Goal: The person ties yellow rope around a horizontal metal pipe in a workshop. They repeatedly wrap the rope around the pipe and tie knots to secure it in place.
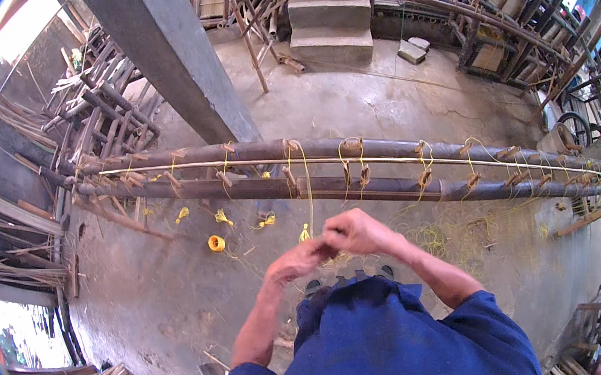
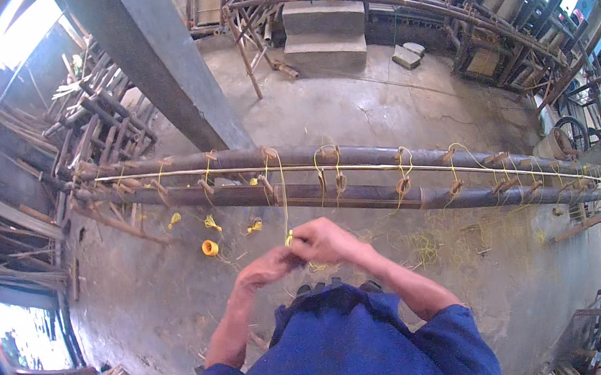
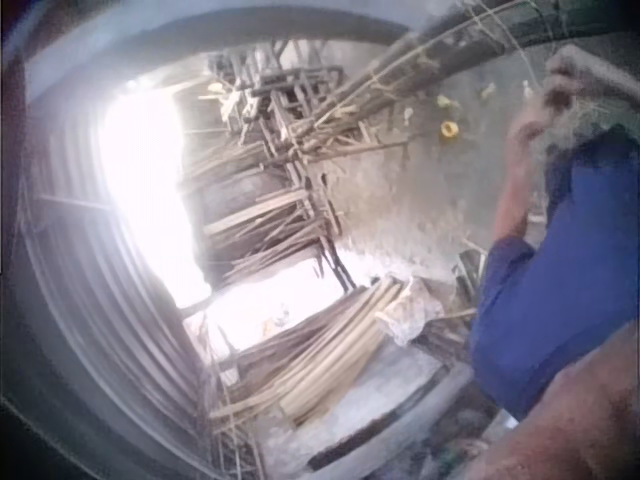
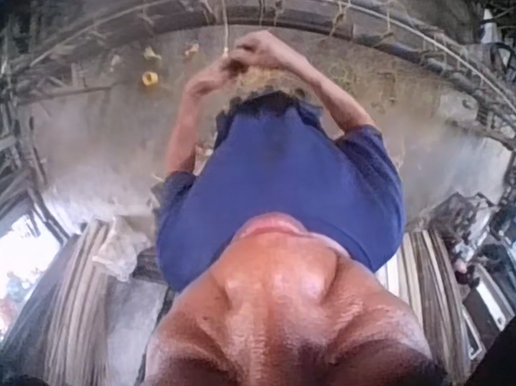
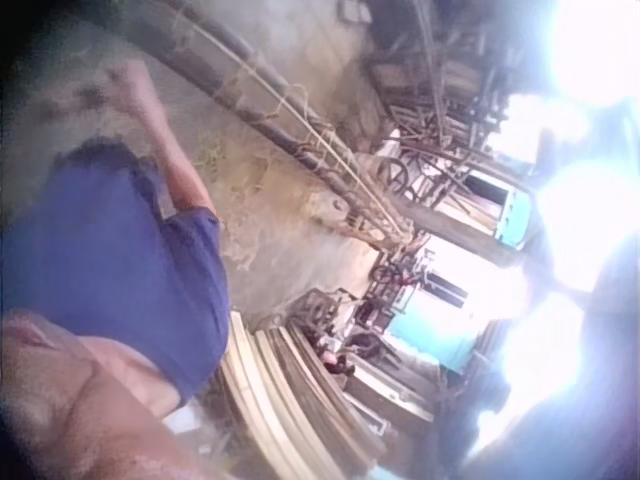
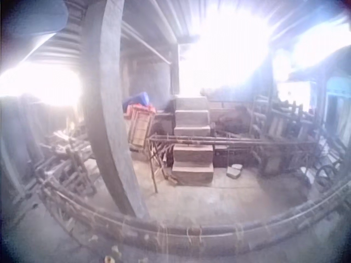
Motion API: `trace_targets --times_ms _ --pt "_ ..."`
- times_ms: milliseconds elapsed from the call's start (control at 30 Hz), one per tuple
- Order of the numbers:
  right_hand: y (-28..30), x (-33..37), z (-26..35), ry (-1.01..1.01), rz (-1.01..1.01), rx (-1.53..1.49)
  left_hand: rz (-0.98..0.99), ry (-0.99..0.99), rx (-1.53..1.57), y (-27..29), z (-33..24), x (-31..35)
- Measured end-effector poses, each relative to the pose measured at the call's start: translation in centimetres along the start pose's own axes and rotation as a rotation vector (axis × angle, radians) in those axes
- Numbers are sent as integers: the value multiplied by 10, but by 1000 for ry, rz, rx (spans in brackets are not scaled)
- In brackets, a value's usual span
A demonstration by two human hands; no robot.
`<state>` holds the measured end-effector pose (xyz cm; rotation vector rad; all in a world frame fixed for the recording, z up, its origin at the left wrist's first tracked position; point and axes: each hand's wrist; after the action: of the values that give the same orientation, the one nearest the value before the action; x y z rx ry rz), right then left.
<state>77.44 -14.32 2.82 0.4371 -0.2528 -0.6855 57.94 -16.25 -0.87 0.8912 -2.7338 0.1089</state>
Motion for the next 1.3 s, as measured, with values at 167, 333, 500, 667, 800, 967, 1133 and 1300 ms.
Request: trace_targets --times_ms 167,333,500,667,800,967,1133,1300 --pt "-31 7 -15 -216 -213 -295 -504 -141 453 0 -1 -18" --pt "-41 1 3 132 -372 -435 -530 -269 706 -9 -6 -22" --pt "-32 -9 -51 -164 -133 -984 -176 -225 604 6 5 -2" --pt "-23 -5 -3 67 -255 419 -194 92 48 0 1 7" --pt "-48 -7 1 107 -493 12 -552 -249 592 6 11 -7" --pt "-24 -12 -54 -270 -30 -1293 -240 -249 588 -5 4 -1" --pt "-37 -4 -2 -170 -198 230 -238 78 36 -7 22 12" --pt "-55 -1 -14 -24 -507 -182 -628 -143 723 -35 44 -13"
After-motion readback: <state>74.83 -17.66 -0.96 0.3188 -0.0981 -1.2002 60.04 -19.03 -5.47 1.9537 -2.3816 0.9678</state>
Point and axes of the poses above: each hand's wrist, its own x-axis away from the middle knuckle, its own y-axis out of the back of the hand, z = x × y, and after that the axes turned 12 degrees about z, right-handed
